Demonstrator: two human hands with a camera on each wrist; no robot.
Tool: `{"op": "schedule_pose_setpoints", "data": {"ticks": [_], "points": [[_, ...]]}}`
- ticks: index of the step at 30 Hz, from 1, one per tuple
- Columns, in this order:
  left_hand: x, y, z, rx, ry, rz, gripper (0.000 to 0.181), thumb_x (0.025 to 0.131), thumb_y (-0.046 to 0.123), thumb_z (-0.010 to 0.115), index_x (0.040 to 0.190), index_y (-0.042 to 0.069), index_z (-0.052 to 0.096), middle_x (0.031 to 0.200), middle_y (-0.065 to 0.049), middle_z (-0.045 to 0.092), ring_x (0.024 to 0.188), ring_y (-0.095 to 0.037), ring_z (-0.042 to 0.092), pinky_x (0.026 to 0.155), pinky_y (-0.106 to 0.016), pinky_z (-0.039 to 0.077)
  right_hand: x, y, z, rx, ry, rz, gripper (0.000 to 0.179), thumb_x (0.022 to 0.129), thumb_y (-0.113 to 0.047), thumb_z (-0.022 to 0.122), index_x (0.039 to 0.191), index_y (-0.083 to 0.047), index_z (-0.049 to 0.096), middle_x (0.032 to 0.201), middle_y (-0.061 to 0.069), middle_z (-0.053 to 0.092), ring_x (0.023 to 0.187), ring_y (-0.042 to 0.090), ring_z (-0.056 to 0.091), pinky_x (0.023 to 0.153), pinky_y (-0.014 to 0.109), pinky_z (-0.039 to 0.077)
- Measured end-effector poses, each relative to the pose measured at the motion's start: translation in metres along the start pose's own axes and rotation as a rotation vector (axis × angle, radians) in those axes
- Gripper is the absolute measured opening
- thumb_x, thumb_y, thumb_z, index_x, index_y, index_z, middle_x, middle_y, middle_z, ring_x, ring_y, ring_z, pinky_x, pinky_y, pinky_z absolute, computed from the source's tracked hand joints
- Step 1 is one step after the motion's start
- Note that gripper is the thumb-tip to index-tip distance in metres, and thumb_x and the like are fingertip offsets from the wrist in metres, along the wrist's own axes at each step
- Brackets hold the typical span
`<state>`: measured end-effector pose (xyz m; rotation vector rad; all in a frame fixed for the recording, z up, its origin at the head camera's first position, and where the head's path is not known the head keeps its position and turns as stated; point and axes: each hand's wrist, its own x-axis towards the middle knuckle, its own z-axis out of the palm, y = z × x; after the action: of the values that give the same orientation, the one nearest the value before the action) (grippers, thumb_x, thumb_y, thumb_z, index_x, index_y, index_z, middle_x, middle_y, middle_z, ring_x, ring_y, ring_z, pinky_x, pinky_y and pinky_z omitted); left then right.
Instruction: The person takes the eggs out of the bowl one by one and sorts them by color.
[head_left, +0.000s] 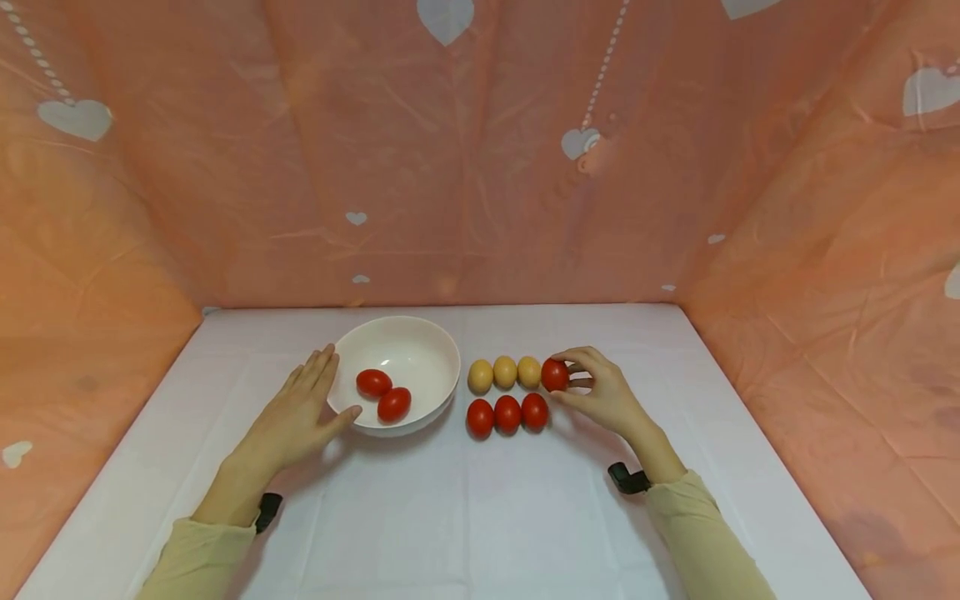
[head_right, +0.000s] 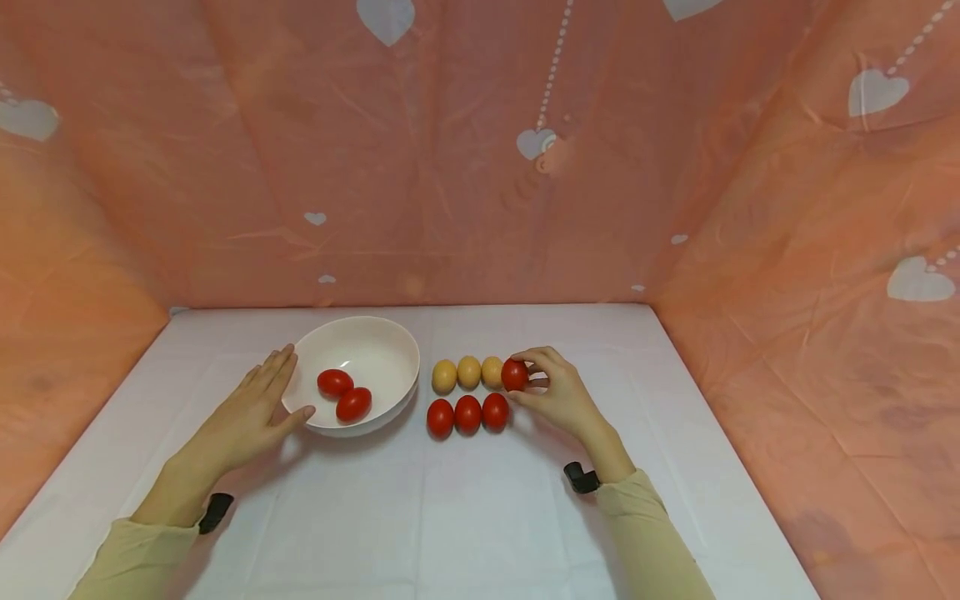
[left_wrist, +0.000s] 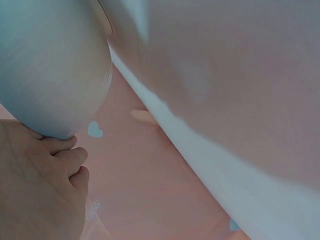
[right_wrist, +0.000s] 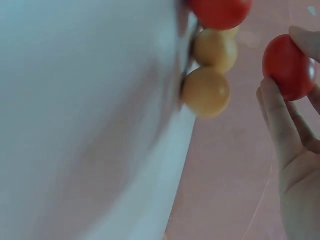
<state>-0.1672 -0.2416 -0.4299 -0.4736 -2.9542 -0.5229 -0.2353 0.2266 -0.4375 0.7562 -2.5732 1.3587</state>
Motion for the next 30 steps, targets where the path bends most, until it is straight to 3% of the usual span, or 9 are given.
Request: {"op": "schedule_pose_setpoints", "data": {"ticks": [8,18,30], "points": [[0.001,0.000,0.000,-0.004,-0.004,-0.001,0.094,0.101,0.052,0.061,0.158,-0.014,0.025,0.169,-0.029,0.016,0.156,-0.048,0.015,0.127,-0.060,0.015,-0.014,0.015,-0.009,-0.041,-0.073,0.041,0.052,0.080,0.000,0.088,0.128,-0.003,0.068,0.125,0.015,0.062,0.106,0.033,0.068,0.087,0.038,0.063],[0.000,0.001,-0.001,-0.006,-0.004,0.000,0.094,0.101,0.051,0.061,0.157,-0.015,0.025,0.169,-0.029,0.016,0.156,-0.048,0.015,0.126,-0.061,0.015,-0.021,0.017,-0.009,-0.073,-0.199,0.082,0.052,0.080,-0.001,0.087,0.128,-0.002,0.068,0.120,0.013,0.063,0.105,0.031,0.067,0.086,0.032,0.062],[0.000,0.000,-0.001,-0.006,-0.003,0.001,0.094,0.100,0.051,0.061,0.157,-0.014,0.026,0.169,-0.029,0.016,0.156,-0.048,0.016,0.126,-0.061,0.016,-0.021,0.014,-0.004,-0.089,-0.240,0.059,0.052,0.077,-0.006,0.091,0.124,0.000,0.069,0.116,0.013,0.062,0.100,0.029,0.067,0.082,0.030,0.063]]}}
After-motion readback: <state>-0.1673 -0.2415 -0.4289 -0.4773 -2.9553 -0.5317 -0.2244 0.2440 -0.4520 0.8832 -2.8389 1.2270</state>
